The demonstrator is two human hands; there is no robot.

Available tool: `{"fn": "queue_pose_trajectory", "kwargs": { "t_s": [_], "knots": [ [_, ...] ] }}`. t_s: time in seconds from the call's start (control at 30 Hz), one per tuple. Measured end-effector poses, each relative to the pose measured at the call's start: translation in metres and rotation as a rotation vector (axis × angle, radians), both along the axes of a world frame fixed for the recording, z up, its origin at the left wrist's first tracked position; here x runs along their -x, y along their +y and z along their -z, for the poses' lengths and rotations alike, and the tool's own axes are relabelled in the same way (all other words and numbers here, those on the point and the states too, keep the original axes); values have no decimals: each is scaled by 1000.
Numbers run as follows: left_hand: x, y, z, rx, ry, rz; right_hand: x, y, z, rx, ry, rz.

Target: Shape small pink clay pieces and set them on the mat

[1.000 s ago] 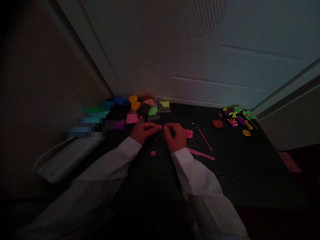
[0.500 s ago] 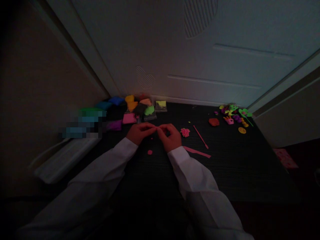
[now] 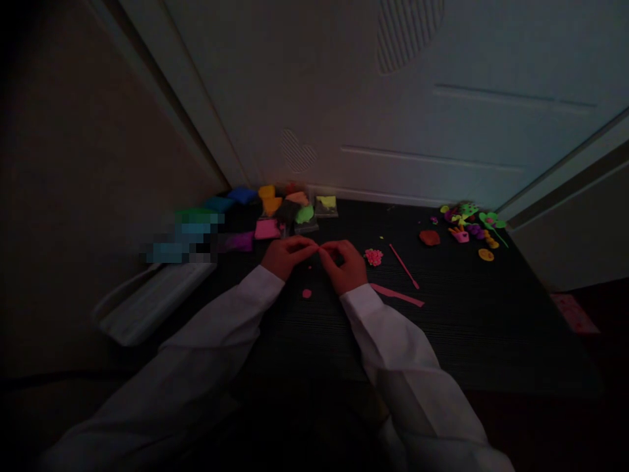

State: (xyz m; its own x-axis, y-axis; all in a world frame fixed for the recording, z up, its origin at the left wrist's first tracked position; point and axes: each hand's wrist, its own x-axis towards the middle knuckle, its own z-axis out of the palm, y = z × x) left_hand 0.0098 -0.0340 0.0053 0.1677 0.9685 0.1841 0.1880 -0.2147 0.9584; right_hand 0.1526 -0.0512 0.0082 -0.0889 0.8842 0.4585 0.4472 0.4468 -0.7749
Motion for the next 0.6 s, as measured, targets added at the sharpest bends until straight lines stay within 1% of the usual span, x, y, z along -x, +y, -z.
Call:
{"fn": "queue_pose_trajectory", "kwargs": {
  "t_s": [0.13,0.33,0.6],
  "knots": [
    [0,0,2,15,-1,14,-1,0,0,-3,-20,-6],
    [-2,0,6,-10,-32,-6,-2,1,0,-3,-11,1],
    [-2,-1,3,-37,58,-7,-1,1,0,-6,1,5]
  ]
}}
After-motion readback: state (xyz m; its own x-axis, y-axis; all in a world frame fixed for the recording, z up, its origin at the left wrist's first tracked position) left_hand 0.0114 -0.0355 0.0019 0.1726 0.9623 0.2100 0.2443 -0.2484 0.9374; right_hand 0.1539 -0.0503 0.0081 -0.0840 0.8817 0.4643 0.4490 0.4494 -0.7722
